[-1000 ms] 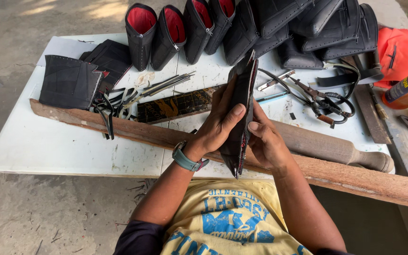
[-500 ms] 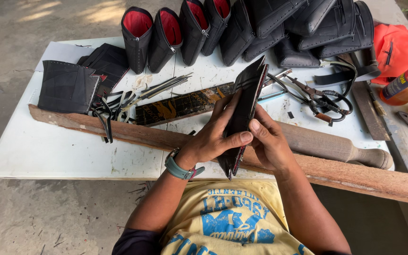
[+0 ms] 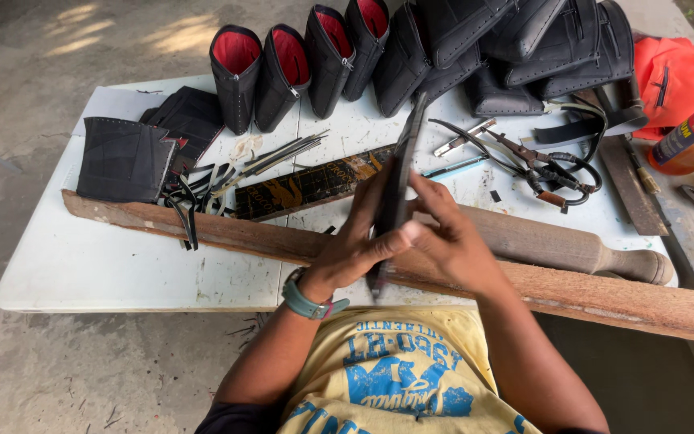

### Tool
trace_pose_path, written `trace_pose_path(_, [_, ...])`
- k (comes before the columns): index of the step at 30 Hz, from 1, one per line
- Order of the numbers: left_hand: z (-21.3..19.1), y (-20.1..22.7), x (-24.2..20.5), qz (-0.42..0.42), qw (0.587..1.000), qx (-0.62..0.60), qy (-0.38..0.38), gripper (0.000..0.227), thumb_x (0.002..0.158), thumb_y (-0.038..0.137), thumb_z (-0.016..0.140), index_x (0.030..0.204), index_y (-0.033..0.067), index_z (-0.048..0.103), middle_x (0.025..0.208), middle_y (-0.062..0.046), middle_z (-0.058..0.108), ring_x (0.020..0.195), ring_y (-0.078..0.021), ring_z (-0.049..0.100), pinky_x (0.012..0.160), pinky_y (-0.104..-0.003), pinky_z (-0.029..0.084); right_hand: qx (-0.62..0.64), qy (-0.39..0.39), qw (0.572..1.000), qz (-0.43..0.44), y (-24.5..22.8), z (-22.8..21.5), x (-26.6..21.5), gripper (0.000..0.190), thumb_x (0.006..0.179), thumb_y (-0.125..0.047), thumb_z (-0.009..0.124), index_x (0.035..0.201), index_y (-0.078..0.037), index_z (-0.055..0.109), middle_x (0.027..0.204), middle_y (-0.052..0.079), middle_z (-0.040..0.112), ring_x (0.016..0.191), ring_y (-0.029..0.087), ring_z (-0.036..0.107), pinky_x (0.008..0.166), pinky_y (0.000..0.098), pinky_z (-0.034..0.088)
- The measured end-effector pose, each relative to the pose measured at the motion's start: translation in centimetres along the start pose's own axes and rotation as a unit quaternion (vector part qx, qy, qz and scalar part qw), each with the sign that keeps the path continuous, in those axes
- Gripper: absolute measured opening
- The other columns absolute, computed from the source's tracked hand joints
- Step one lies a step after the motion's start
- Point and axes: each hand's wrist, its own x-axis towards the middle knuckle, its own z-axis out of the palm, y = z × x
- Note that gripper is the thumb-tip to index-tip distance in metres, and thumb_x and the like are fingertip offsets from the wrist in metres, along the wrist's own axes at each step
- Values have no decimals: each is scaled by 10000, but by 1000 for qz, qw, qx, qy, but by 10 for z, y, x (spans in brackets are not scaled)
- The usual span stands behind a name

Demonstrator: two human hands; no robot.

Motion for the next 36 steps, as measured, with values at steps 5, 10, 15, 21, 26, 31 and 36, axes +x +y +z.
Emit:
trace_pose_path(5, [-37, 12, 2, -84, 986, -108, 99, 609, 976, 269, 640, 1501, -11, 508, 1353, -229, 664, 1119, -241, 697, 970, -409, 607, 32, 124, 991, 40, 4, 12, 8, 873, 824, -184, 787, 1560, -82, 329, 1544, 125, 378, 1329, 258, 501, 1090, 447, 511])
trace_pose_path(10, [-51, 9, -2, -29, 983, -78, 166, 489, 984, 73, 650, 1452, -27, 546, 1465, -224, 603, 1180, -110, 639, 851, -196, 526, 272, 130, 949, 93, 29, 3, 12, 746, 890, -127, 771, 1534, 19, 424, 1412, 169, 521, 1278, 268, 561, 1093, 429, 477])
trace_pose_path(15, [-45, 3, -6, -28, 979, -53, 194, 532, 1000, 111, 659, 1503, 17, 512, 1478, -225, 626, 922, -87, 607, 707, -169, 484, 249, 190, 939, 141, 32, 0, 8, 655, 874, -44, 710, 1464, -26, 426, 1313, 88, 585, 1224, 219, 606, 1060, 360, 526])
trace_pose_path(21, [-49, 4, -9, -88, 990, -34, 104, 714, 973, 139, 633, 1586, 35, 283, 1562, -240, 435, 1425, -261, 475, 1011, -340, 508, 581, 110, 804, 68, 33, -23, -15, 523, 1038, -227, 631, 1408, 65, 405, 1355, 239, 586, 1209, 354, 624, 1136, 529, 493])
trace_pose_path(26, [-26, 4, -13, -8, 1000, -22, -5, 619, 1087, 161, 561, 1620, -6, 293, 1689, -218, 333, 1580, -293, 328, 1310, -419, 292, 650, 35, 758, 39, 45, -26, -26, 484, 1061, -248, 582, 1411, 48, 427, 1377, 228, 583, 1231, 345, 613, 1127, 508, 487])
trace_pose_path(31, [1, 21, -12, -4, 996, -77, -50, 557, 1096, 251, 550, 1577, 22, 388, 1600, -178, 472, 1517, -238, 437, 1303, -388, 347, 641, 52, 760, 92, 54, -12, -20, 463, 1059, -229, 584, 1400, 51, 444, 1359, 226, 591, 1206, 336, 613, 1096, 495, 495])
trace_pose_path(36, [-11, 20, -6, -123, 983, -137, 13, 387, 1111, 314, 577, 1289, 14, 745, 1116, -112, 745, 987, -161, 597, 941, -318, 486, 635, 56, 764, 98, 54, -13, -24, 442, 1057, -211, 585, 1388, 55, 461, 1340, 223, 598, 1182, 327, 614, 1064, 482, 502])
